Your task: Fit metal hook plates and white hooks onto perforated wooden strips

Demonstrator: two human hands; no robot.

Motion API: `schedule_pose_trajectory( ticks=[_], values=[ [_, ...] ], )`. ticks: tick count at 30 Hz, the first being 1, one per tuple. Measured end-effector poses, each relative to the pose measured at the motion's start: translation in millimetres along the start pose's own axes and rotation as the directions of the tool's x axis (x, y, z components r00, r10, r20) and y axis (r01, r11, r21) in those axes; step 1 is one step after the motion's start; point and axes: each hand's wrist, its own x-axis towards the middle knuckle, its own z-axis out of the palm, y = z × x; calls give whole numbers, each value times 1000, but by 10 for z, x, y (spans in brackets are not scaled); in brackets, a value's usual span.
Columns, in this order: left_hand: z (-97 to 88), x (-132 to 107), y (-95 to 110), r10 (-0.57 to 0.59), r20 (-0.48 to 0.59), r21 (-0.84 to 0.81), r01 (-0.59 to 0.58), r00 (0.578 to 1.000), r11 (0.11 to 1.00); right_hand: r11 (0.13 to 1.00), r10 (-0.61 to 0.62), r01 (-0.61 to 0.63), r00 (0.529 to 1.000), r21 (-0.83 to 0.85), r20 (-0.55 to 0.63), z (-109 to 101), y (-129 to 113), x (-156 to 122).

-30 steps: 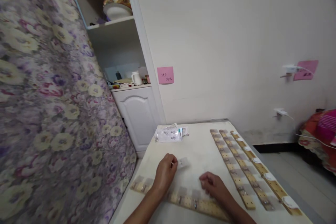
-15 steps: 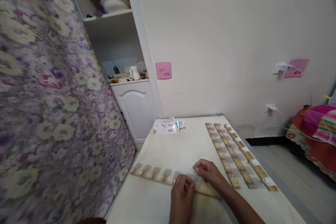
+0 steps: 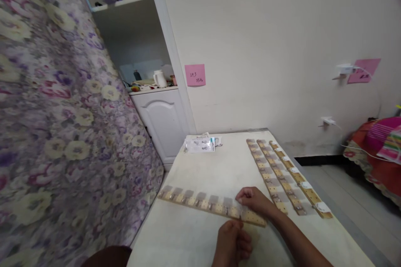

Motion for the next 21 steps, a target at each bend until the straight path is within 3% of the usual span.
schedule_pose_trajectory(
  ticks=[7, 21],
  values=[
    [65, 14, 67, -30, -37, -58, 28, 999, 998, 1000, 12, -12, 1000, -16, -3, 8, 17, -4],
    [135, 77, 80, -51, -95, -24, 49, 994, 999, 999, -6, 7, 999, -41, 33, 4, 112, 22]
  ],
)
